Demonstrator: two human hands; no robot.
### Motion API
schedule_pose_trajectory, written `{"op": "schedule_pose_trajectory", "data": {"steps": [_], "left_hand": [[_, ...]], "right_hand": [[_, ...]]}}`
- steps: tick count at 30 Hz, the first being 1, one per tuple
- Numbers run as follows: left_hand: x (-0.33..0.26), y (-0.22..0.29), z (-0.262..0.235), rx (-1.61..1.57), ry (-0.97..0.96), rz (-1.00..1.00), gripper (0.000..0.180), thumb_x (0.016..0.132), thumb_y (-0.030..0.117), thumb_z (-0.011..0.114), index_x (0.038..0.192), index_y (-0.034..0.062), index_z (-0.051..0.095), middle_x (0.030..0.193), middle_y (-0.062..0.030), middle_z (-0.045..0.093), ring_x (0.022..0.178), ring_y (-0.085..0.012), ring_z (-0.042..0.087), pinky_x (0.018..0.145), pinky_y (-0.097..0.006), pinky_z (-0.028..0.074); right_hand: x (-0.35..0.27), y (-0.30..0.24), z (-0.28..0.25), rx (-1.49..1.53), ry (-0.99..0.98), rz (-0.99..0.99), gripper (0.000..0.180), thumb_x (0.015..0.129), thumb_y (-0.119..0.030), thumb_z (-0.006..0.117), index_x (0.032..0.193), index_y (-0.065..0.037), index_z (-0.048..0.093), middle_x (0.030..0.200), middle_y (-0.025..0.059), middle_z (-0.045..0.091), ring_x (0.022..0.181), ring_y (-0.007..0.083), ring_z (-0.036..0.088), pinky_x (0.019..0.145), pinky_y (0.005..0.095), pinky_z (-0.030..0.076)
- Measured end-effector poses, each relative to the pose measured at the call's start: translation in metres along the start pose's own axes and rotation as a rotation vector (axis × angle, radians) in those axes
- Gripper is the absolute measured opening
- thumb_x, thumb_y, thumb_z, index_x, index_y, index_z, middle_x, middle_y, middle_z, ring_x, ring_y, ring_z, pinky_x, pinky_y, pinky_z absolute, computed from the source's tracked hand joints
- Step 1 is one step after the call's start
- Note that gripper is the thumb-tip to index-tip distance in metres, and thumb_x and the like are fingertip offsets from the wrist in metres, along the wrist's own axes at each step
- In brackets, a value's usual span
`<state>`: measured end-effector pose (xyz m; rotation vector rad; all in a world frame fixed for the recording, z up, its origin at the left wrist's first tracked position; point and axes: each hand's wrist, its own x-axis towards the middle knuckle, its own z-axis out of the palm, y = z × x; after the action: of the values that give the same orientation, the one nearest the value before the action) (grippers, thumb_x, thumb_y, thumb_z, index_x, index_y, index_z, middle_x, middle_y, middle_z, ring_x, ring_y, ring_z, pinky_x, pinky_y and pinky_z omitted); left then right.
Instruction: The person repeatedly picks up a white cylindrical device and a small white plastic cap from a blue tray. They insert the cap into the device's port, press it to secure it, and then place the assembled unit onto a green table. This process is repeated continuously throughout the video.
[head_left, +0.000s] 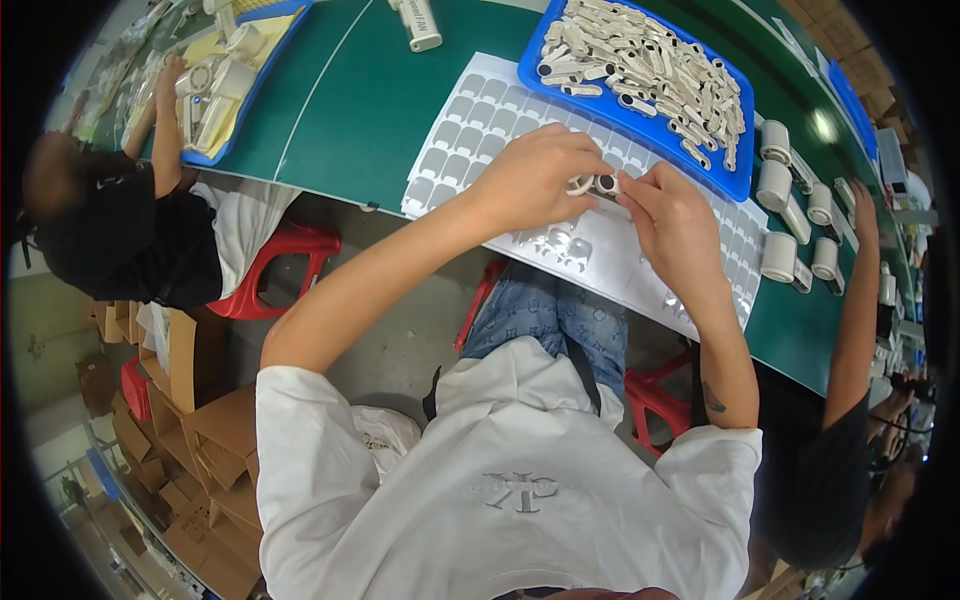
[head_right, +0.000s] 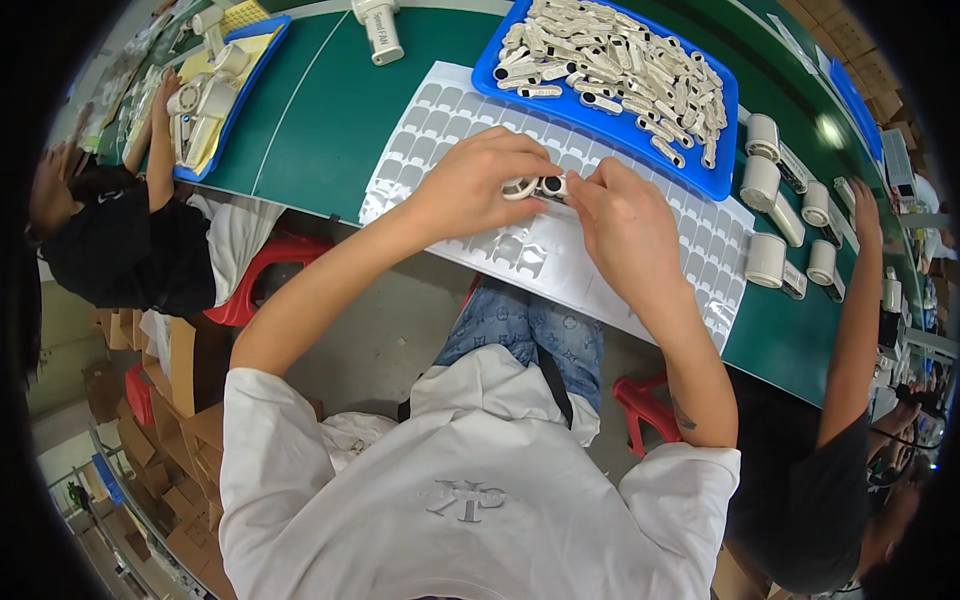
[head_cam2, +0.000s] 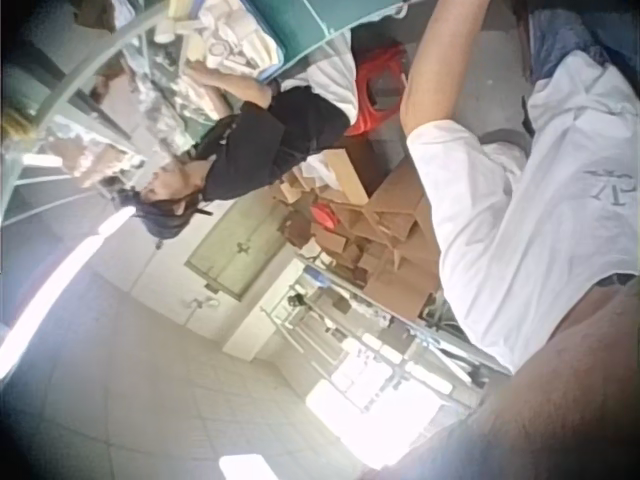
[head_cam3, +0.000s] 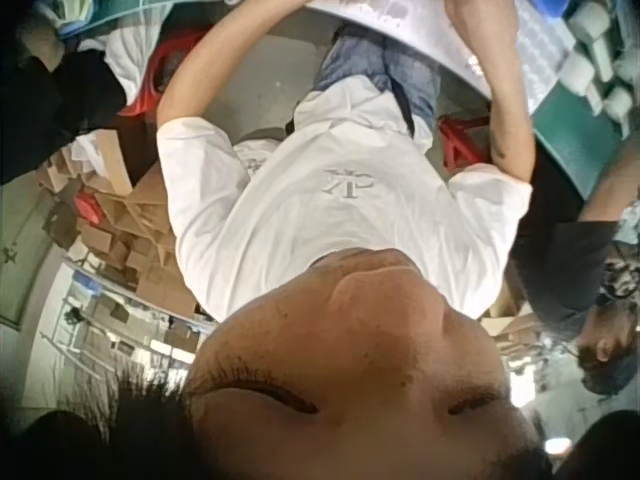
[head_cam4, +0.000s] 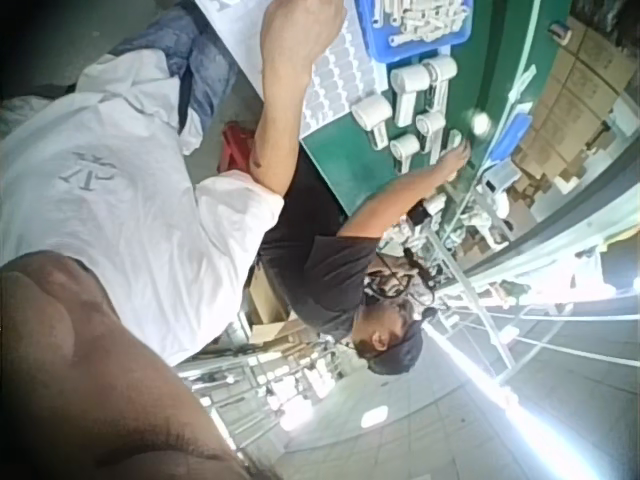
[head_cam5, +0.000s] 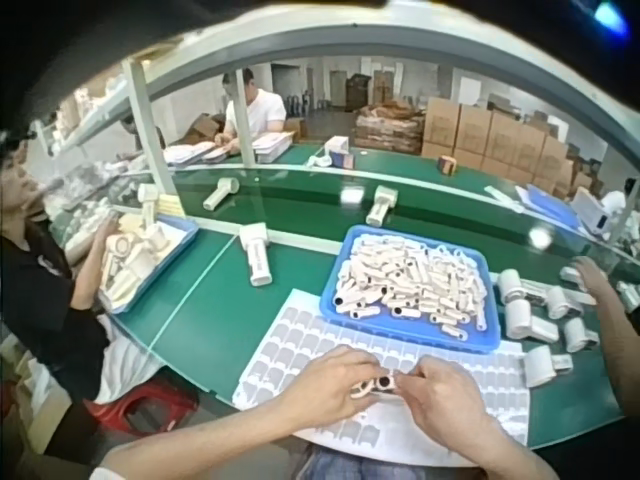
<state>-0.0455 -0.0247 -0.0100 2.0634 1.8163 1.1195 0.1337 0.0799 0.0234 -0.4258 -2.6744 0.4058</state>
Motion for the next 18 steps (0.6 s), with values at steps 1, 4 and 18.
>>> {"op": "schedule_pose_trajectory", "data": {"steps": [1,4,18], "left_hand": [[-0.002,0.001,0.000,0.011,0.007,-0.003,0.036,0.068,0.014,0.080,0.102,0.0085,0.070,0.105,-0.0069,0.066,0.098,-0.0280,0.059,0.085,-0.038,0.049],[-0.006,0.002,0.006,0.060,0.094,0.047,0.036,0.068,0.015,0.079,0.102,0.0103,0.070,0.108,-0.0057,0.066,0.102,-0.0272,0.059,0.087,-0.038,0.048],[-0.025,0.055,0.030,0.281,-0.053,-0.200,0.042,0.065,0.019,0.080,0.099,0.0150,0.056,0.091,0.0022,0.065,0.090,-0.0267,0.059,0.074,-0.042,0.044]], "right_hand": [[0.001,0.002,0.000,0.002,-0.012,-0.009,0.013,0.080,-0.008,0.072,0.092,-0.002,0.072,0.077,0.0089,0.055,0.068,0.0266,0.058,0.060,0.0378,0.046],[-0.003,0.011,-0.007,0.186,-0.056,0.053,0.018,0.081,-0.010,0.072,0.098,-0.003,0.071,0.086,0.0090,0.059,0.078,0.0247,0.060,0.068,0.0355,0.048],[-0.046,0.024,0.014,0.306,-0.192,-0.087,0.056,0.075,-0.016,0.076,0.126,-0.004,0.056,0.118,0.0142,0.060,0.105,0.0339,0.057,0.092,0.0405,0.045]]}}
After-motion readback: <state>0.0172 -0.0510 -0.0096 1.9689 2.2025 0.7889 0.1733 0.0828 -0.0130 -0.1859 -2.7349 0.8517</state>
